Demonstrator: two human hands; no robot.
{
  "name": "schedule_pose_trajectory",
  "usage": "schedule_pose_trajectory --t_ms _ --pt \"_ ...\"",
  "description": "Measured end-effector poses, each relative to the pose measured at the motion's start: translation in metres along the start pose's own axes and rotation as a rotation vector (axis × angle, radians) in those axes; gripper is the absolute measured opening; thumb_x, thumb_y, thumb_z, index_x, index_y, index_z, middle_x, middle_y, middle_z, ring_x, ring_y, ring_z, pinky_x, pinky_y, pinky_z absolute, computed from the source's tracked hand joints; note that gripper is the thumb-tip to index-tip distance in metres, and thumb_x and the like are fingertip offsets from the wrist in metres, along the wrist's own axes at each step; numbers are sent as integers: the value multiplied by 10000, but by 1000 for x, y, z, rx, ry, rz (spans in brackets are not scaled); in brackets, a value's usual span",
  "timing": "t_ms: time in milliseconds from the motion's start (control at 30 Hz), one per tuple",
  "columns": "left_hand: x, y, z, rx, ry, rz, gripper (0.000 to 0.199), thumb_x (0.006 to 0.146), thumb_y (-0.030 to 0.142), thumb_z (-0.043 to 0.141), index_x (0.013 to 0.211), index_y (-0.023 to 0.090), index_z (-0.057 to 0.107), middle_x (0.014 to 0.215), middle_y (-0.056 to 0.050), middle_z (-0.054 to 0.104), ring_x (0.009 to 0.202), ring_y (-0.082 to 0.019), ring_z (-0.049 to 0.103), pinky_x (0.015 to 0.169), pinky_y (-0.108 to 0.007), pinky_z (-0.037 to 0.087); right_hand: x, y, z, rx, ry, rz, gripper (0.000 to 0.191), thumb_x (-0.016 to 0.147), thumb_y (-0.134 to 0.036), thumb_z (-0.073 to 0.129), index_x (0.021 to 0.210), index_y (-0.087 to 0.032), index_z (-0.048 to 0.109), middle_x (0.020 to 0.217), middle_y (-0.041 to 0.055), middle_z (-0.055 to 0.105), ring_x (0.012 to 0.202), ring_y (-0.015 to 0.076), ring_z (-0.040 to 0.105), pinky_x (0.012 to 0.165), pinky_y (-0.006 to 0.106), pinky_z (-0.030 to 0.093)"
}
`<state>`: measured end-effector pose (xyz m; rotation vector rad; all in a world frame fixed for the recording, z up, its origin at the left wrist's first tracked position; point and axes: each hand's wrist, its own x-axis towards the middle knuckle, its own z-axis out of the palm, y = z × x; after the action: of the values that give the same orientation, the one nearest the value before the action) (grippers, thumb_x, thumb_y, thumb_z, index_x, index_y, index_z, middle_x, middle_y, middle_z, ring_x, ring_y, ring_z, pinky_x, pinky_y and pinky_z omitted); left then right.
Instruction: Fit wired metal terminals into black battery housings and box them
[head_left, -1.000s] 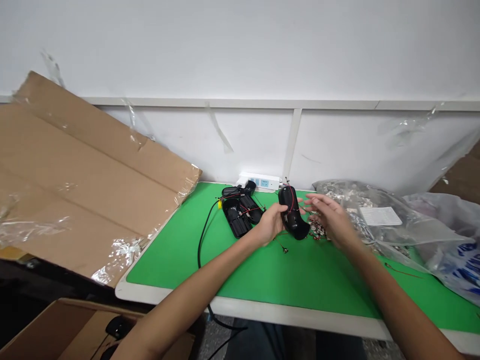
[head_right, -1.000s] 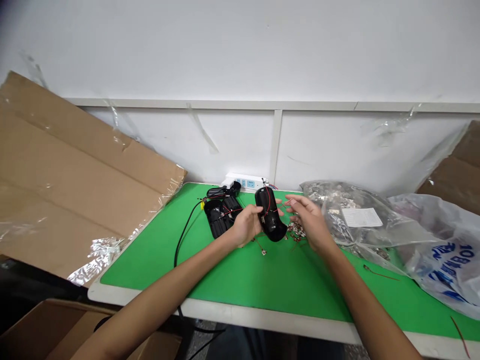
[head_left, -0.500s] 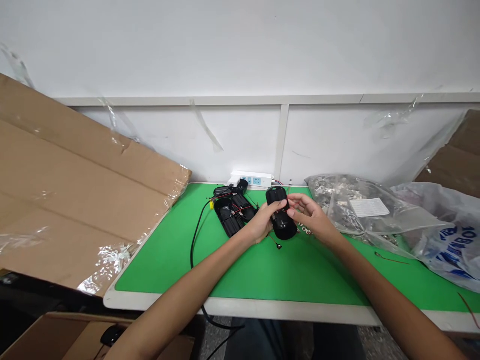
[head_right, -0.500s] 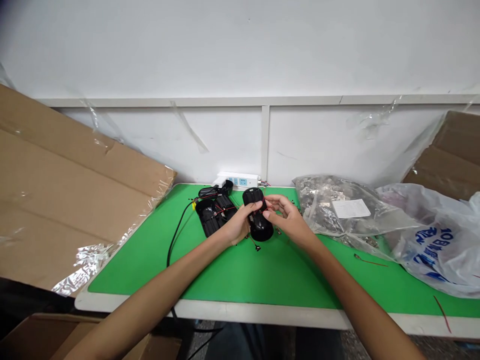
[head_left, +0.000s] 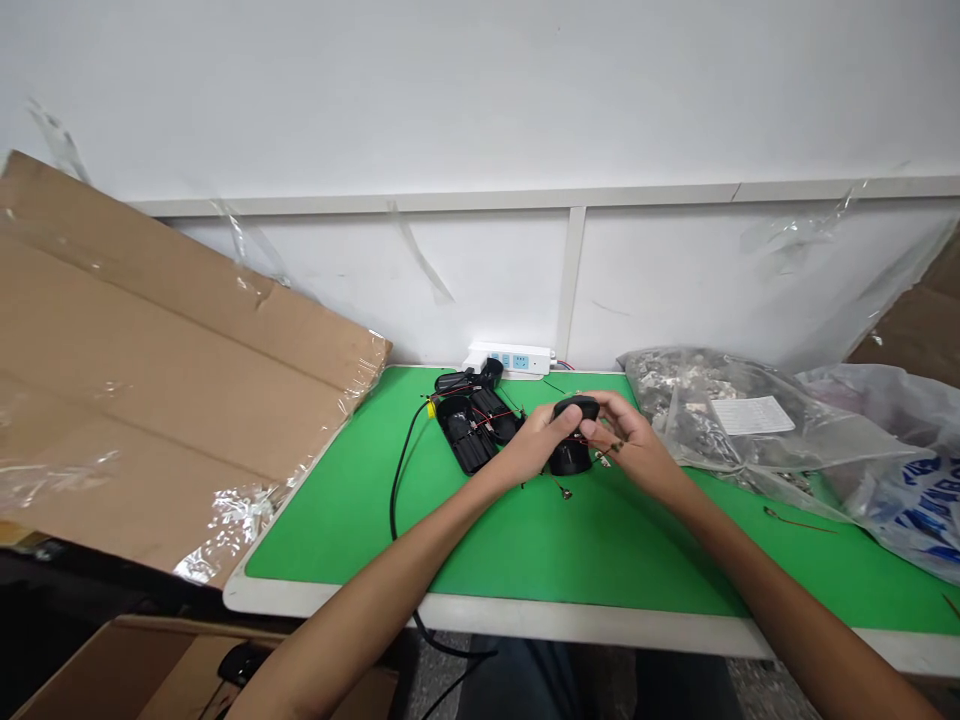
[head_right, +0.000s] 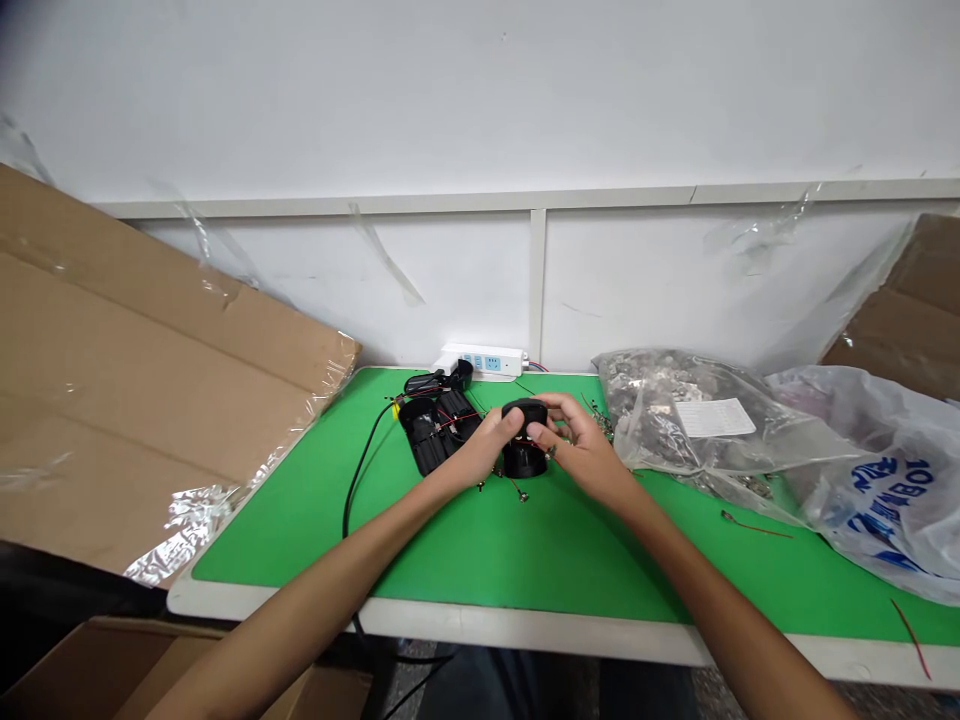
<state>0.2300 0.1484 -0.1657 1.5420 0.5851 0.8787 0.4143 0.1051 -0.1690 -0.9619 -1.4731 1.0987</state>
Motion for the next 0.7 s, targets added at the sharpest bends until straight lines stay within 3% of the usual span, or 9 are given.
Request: schedule_pose_trajectory --t_ms 100,233,333,433,567,633,700 --pt "-1 5 1 65 -64 55 731 915 799 577 1135 119 734 1068 -129 744 979 -264 686 900 -344 527 1 3 -1 -107 -48 -44 567 867 -469 803 1371 -302 604 1346 64 646 1208 253 625 1041 415 551" --pt "-2 3 7 138 -24 49 572 930 590 715 1317 175 647 1266 -119 700 1178 -292 651 1053 -402 495 0 4 0 -282 -24 -87 680 830 -321 796 1464 -291 552 1472 79 591 1345 295 571 1170 490 469" --pt "-3 0 9 160 -9 8 571 895 441 777 1377 209 577 1331 -98 655 1280 -300 596 1127 -430 454 -1 3 -3 -213 -51 -8 746 811 -310 807 1499 -282 520 1486 86 592 1362 306 570 1168 493 477" --pt "-2 -1 8 77 5 -56 528 906 377 731 1352 205 506 1288 -77 621 1257 -276 585 1088 -409 474 0 0 -12 -8 -178 120 739 834 -400 824 1499 -293 520 1451 75 627 1321 287 611 1088 433 542" --pt "-2 1 5 23 40 -53 509 896 341 712 1310 215 444 1220 -64 586 1204 -256 578 1036 -391 478 6 -5 -22 224 -247 107 547 955 -515 640 1439 -265 597 1414 82 650 1332 302 608 1070 432 537" --pt "-3 4 3 17 40 -37 517 909 346 698 1323 231 411 1183 -54 578 1143 -242 590 1005 -388 481 8 -6 -24 193 -241 58 509 987 -518 554 1418 -253 606 1402 88 648 1310 311 612 1050 451 536" --pt "-5 7 1 57 27 -1 496 929 355 669 1324 233 394 1148 -45 563 1085 -227 584 971 -376 478 8 -4 -24 -16 -206 -28 476 1002 -491 542 1408 -248 591 1407 89 630 1303 308 597 1072 466 511"
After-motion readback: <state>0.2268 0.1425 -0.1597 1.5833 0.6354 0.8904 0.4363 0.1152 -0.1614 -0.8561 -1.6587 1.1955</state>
